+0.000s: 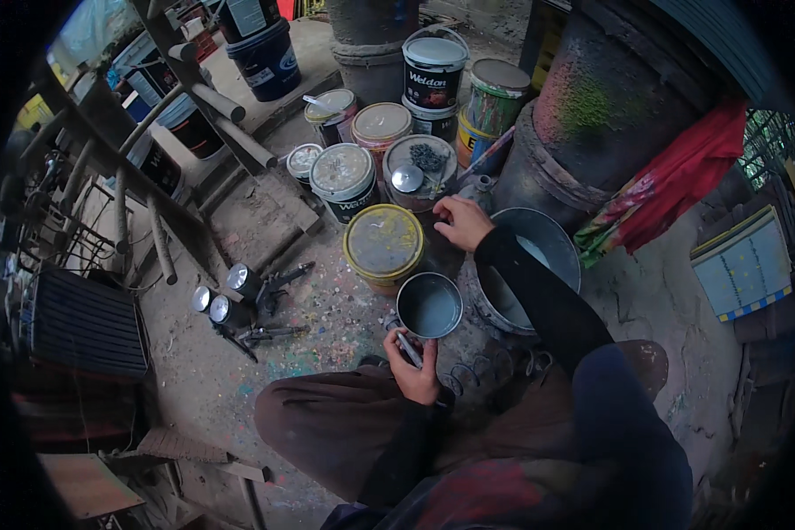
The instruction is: The person sits on the floor of a workshop and mixes a grey liquid in a bucket using a green plastic scoop. They then pour the mixture into a smaller container and continue to stir it.
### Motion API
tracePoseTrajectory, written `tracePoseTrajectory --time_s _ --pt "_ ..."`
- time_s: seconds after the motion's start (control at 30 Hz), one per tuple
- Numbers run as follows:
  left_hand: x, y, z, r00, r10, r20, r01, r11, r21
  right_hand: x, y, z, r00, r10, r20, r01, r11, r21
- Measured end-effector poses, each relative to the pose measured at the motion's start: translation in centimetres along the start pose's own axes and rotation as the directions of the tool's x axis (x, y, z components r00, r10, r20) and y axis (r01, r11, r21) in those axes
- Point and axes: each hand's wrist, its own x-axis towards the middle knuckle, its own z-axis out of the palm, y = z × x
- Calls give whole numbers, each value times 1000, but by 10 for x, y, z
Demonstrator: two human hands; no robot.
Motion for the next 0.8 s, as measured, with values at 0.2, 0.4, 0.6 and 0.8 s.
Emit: tracePoseTrajectory --time_s 0.2,0.4,0.6,0.8 --pt "1 4 -9 1000 6 -27 -6 1000 15 100 21 42 993 -54 100 91 907 -410" --pt "4 -3 -21 999 -19 -50 19 1000 -10 141 34 69 944 157 289 56 788 -612" --pt "7 2 -24 997 6 -73 -6 1000 8 133 11 47 943 23 331 178 808 -562" --pt "6 3 -24 996 30 -87 -26 999 43 61 -83 -74 773 -149 617 -224 846 484"
